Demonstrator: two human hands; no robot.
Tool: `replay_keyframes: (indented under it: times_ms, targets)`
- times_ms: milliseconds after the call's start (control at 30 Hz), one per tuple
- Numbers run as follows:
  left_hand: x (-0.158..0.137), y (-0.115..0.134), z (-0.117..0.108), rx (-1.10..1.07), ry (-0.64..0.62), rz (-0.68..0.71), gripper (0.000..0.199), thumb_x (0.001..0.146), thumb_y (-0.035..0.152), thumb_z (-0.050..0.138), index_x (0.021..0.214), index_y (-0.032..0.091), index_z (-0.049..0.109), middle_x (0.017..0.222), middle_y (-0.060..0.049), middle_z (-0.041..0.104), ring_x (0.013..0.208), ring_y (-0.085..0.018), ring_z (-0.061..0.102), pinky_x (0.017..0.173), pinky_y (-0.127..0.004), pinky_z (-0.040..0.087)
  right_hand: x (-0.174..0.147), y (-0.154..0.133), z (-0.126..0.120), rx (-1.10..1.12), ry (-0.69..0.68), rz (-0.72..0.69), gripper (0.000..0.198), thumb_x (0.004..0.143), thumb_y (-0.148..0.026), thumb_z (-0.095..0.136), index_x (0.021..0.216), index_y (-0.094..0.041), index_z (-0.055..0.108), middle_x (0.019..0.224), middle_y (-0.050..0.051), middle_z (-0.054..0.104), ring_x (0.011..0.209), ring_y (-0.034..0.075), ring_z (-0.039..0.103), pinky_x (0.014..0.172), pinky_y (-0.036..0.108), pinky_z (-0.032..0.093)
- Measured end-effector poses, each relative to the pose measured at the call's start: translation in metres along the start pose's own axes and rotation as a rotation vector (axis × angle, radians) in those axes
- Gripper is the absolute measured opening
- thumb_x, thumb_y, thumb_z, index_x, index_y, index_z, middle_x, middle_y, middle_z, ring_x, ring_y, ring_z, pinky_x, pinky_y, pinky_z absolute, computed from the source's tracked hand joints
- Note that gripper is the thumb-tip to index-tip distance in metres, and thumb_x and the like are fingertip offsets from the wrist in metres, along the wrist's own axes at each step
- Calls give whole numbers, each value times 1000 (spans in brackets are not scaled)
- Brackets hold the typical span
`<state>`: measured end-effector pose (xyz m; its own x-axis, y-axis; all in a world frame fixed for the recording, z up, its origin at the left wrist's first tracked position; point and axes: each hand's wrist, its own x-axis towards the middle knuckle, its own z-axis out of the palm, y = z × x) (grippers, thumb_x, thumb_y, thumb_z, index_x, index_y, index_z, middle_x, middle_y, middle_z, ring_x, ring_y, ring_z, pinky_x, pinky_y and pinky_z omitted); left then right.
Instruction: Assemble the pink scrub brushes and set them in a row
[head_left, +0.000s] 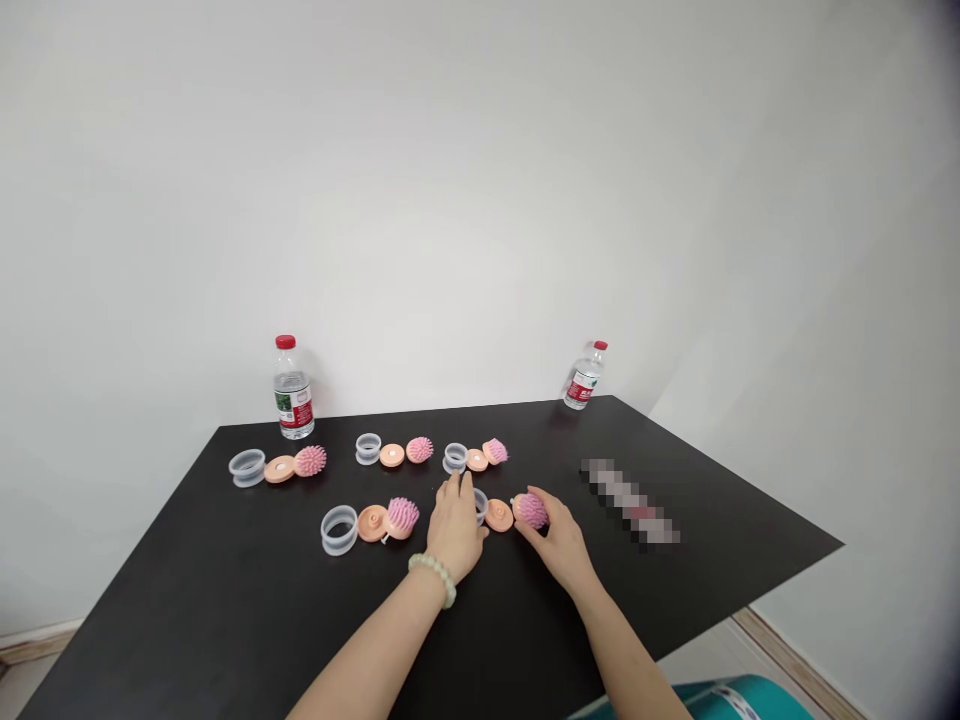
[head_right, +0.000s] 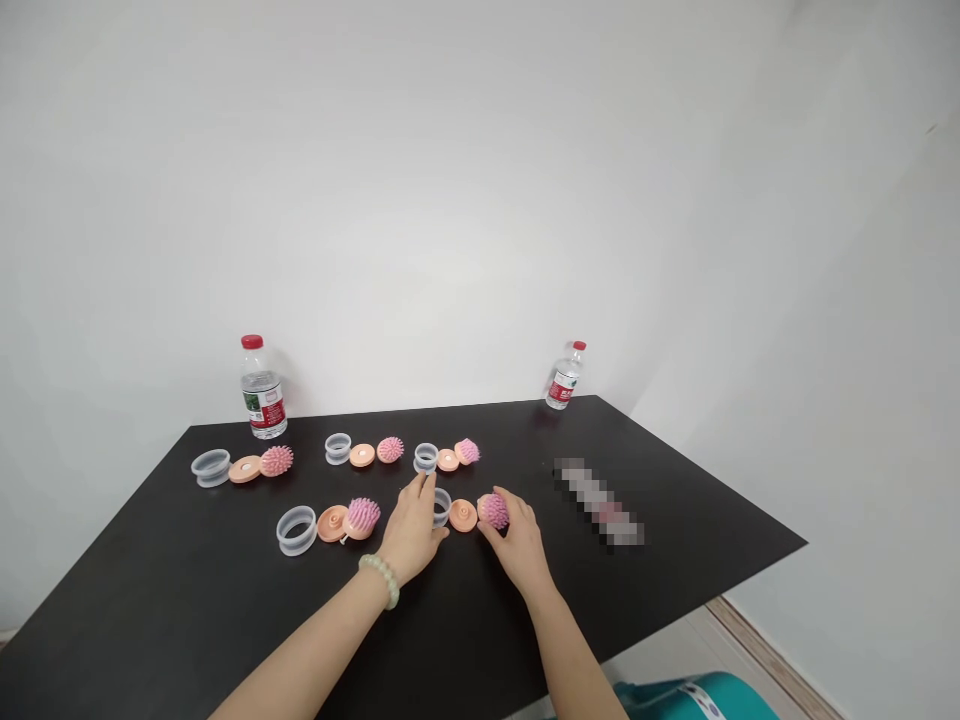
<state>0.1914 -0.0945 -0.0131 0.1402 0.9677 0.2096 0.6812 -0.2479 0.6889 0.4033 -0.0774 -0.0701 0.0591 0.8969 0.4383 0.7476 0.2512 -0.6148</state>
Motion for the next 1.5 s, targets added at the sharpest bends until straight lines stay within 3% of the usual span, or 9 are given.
replay_keyframes:
  times_ms: [167,333,467,567,700,833,1033,1233,1500]
  targets:
    - [3,-4,1,-92,-2,-3,34,95,34,64,125,18,61,131,-10,63,114,-27,64,95,-51,54,-4,-4,0,-55,14,-113,63,80,-35,71,139,-21,52,138,12,62,128,36,55,105,56,48]
    - [-23,0,-17,-358,-5,-38,46,80,8,69,124,19,59,124,-10,62,112,-25,62,99,-43,50,0,-21,-12,-130,17,-323,62,84,-42,73,139,-20,54,143,13,59,146,38,35,118,61,31]
    - [-55,-7,-30,-644,-66,-144,58,66,6,70,121,20,55,101,-5,67,94,-23,68,83,-36,54,6,-43,-11,-331,-137,-607,48,86,-36,74,130,-18,64,126,14,71,142,42,43,118,74,15]
    - [-77,-17,-34,-839,-110,-222,53,65,15,74,115,22,56,97,-3,69,90,-21,69,79,-33,54,7,-53,-3,-347,-201,-647,34,88,-24,71,122,-21,69,114,10,76,134,39,53,116,76,14]
    - [-90,-27,-40,-991,-153,-260,43,67,32,81,103,20,62,95,-5,70,89,-22,68,77,-32,52,6,-55,4,-333,-211,-642,31,90,-15,65,119,-23,70,107,8,76,125,37,61,115,78,18]
    - [-91,-31,-45,-1032,-163,-251,51,62,29,84,109,21,67,96,-5,70,92,-23,66,81,-34,51,0,-58,-3,-309,-191,-632,31,90,-20,65,120,-23,70,102,10,73,106,33,68,114,75,26]
    - [-91,-25,-54,-950,-128,-252,57,59,10,76,114,22,68,106,-5,70,100,-25,65,93,-38,48,-29,-99,-29,341,-278,-319,36,93,-38,63,128,-29,64,111,9,66,100,26,67,92,41,57]
    - [-93,-22,-56,-847,-123,-155,54,67,13,72,118,23,57,99,-3,65,96,-24,65,89,-39,51,-52,-133,-31,524,-433,-230,38,91,-39,68,129,-32,65,116,7,65,106,26,65,93,36,54]
    - [-97,-17,-58,-689,-170,-147,51,65,10,66,114,24,56,98,-2,63,92,-22,63,87,-38,51,-63,-111,-20,587,-338,-117,37,90,-33,67,126,-29,63,125,10,62,109,27,67,91,38,58]
